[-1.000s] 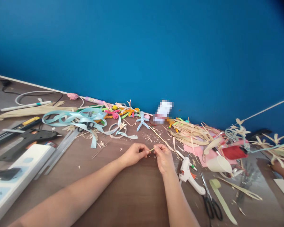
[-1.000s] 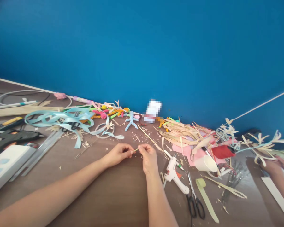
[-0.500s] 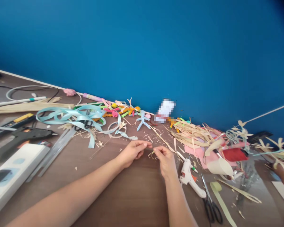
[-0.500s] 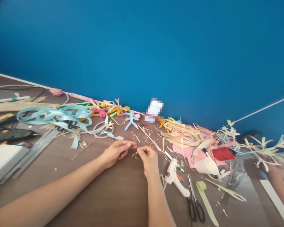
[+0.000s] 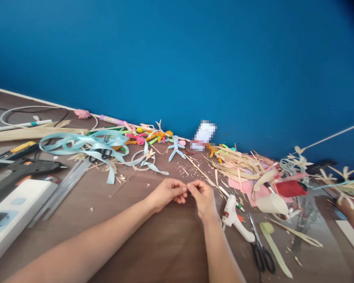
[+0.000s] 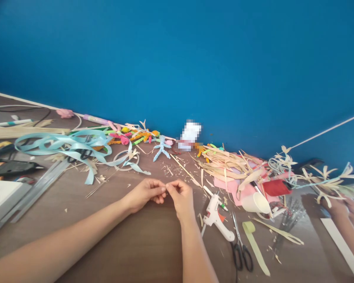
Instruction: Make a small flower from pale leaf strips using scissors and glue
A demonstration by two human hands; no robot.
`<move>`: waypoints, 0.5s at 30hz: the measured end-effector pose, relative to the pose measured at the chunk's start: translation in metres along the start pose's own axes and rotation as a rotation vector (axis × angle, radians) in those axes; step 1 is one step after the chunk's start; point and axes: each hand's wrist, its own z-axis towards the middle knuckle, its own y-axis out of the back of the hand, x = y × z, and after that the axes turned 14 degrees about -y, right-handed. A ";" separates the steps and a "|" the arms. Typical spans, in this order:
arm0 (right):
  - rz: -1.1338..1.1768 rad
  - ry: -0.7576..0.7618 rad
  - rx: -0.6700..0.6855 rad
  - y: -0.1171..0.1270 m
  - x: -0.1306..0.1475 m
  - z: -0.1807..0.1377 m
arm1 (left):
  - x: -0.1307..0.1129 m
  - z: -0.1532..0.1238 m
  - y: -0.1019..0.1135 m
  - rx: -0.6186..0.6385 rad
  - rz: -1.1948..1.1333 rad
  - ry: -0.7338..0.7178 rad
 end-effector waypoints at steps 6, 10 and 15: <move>0.298 -0.152 0.157 0.003 0.000 0.002 | -0.001 -0.001 0.000 -0.004 -0.065 0.031; 0.287 -0.163 0.207 0.001 0.002 -0.001 | -0.002 -0.002 0.000 0.007 -0.071 0.036; 0.245 -0.134 0.227 0.000 0.002 -0.001 | -0.001 -0.003 0.001 0.017 -0.066 0.036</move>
